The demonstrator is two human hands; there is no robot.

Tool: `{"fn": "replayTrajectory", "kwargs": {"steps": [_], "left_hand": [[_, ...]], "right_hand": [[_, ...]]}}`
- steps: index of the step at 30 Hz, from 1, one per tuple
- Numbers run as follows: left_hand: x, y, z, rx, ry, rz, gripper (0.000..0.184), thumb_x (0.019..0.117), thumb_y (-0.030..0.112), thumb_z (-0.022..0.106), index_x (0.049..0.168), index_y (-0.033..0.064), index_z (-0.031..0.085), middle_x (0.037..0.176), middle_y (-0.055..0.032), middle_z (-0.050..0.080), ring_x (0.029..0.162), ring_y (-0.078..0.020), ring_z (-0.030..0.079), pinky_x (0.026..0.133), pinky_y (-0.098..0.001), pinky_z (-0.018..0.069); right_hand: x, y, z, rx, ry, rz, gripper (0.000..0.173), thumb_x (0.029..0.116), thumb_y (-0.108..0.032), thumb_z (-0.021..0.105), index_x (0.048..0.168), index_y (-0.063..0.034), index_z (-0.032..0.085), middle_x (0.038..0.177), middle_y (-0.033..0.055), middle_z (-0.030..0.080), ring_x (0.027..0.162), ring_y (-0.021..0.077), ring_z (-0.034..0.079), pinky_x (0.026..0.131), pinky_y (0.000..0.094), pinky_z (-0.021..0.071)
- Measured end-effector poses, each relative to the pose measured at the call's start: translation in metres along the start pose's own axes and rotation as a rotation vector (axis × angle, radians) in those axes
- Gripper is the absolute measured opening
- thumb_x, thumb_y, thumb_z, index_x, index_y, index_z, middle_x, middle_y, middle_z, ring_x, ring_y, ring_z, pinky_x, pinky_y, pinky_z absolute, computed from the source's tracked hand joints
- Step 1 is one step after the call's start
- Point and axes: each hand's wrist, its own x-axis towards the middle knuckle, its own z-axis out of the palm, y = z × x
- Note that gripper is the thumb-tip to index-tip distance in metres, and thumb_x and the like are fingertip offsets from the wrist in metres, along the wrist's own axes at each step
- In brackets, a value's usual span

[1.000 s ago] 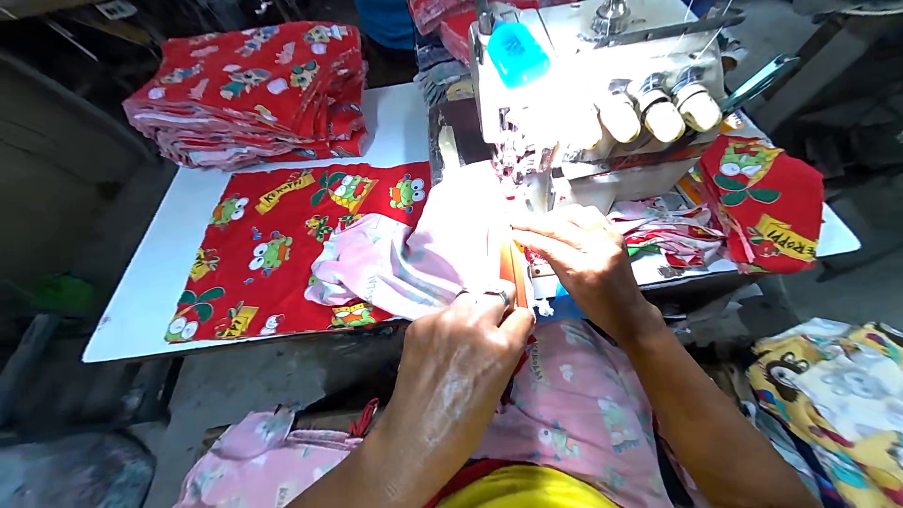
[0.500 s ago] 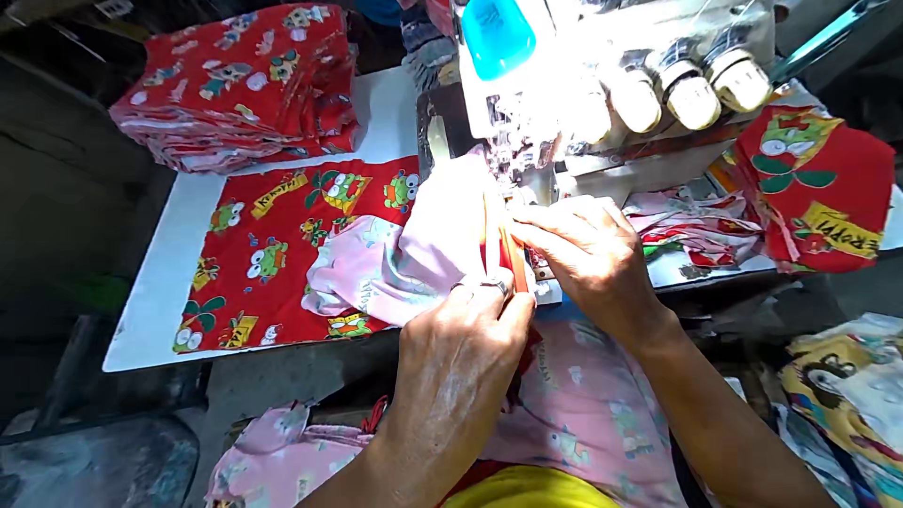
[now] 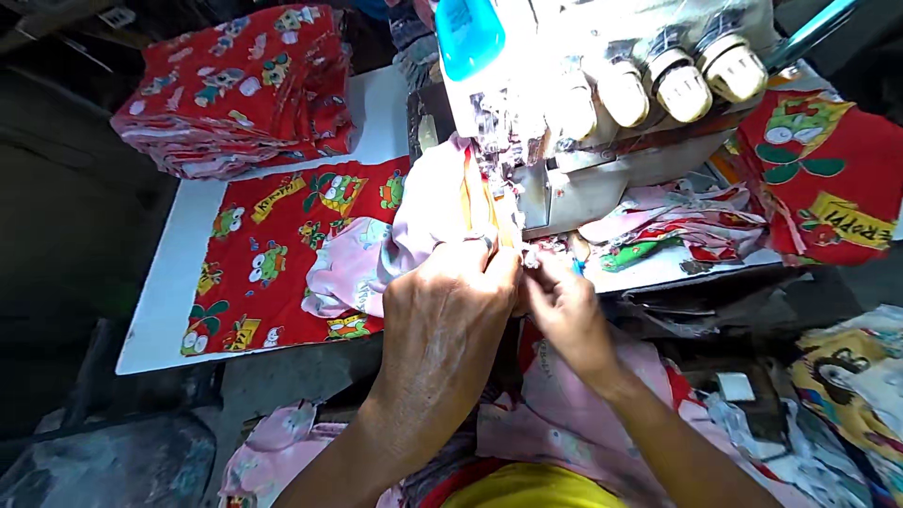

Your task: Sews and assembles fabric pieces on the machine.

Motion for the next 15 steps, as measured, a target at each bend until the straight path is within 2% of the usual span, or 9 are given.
{"fn": "replayTrajectory", "kwargs": {"steps": [3,6,8,10,11,14,15], "left_hand": [[0.0,0.006,0.002,0.002,-0.001,0.021,0.017,0.0968,0.023,0.065,0.101,0.0126,0.078,0.08,-0.0074,0.061,0.064,-0.0233,0.058,0.049,-0.0348,0.0355],[0.0,0.009,0.007,0.019,0.011,0.007,0.016,0.0956,0.02,0.065,0.099,0.0127,0.079,0.079,-0.0074,0.061,0.064,-0.0227,0.059,0.049,-0.0337,0.0353],[0.003,0.008,0.01,0.043,0.012,-0.002,0.017,0.0959,0.02,0.064,0.098,0.0127,0.079,0.077,-0.0077,0.061,0.062,-0.0227,0.058,0.048,-0.0333,0.035],[0.01,0.005,0.012,0.069,0.017,-0.009,0.017,0.0965,0.02,0.064,0.099,0.0117,0.079,0.076,-0.0081,0.06,0.061,-0.0234,0.058,0.048,-0.0343,0.0347],[0.014,0.003,0.014,0.077,0.014,-0.015,0.017,0.0971,0.02,0.064,0.099,0.0104,0.078,0.077,-0.0087,0.061,0.062,-0.0243,0.058,0.049,-0.0356,0.035],[0.028,-0.003,0.015,0.074,0.004,-0.032,0.016,0.0971,0.019,0.065,0.094,0.0064,0.074,0.081,-0.0124,0.063,0.066,-0.0295,0.062,0.051,-0.0411,0.0391],[0.031,-0.005,0.015,0.065,0.003,-0.03,0.016,0.0974,0.018,0.064,0.094,0.0048,0.073,0.082,-0.0141,0.064,0.068,-0.0317,0.063,0.052,-0.0432,0.04]], "right_hand": [[-0.025,-0.01,0.025,0.049,-0.103,-0.115,0.017,0.0951,-0.008,0.062,0.105,0.0038,0.069,0.09,0.0081,0.071,0.083,0.0046,0.068,0.08,0.0181,0.0553],[-0.034,-0.025,0.039,0.024,-0.051,-0.239,0.018,0.0923,-0.01,0.064,0.1,0.0049,0.07,0.093,0.0131,0.073,0.094,0.0113,0.069,0.091,0.0186,0.0506],[-0.03,-0.039,0.037,0.024,-0.127,-0.177,0.019,0.0922,-0.007,0.064,0.101,0.0076,0.072,0.095,0.0179,0.074,0.095,0.0202,0.072,0.092,0.0255,0.0528],[-0.013,-0.058,0.023,0.032,-0.368,0.017,0.023,0.0977,-0.005,0.059,0.111,0.0098,0.071,0.106,0.0204,0.073,0.105,0.0239,0.07,0.098,0.0297,0.0501],[-0.007,-0.061,0.021,0.032,-0.426,0.045,0.024,0.0989,-0.005,0.058,0.114,0.0098,0.07,0.109,0.0208,0.072,0.108,0.0244,0.069,0.099,0.0306,0.0492],[-0.016,-0.032,0.05,-0.015,-0.143,-0.235,0.014,0.0893,-0.005,0.063,0.096,0.0033,0.072,0.089,0.0147,0.072,0.087,0.0193,0.071,0.081,0.0258,0.0557],[-0.017,-0.028,0.052,-0.015,-0.135,-0.246,0.013,0.0904,-0.005,0.063,0.096,0.0024,0.071,0.089,0.0137,0.072,0.084,0.018,0.071,0.078,0.0251,0.0559]]}}
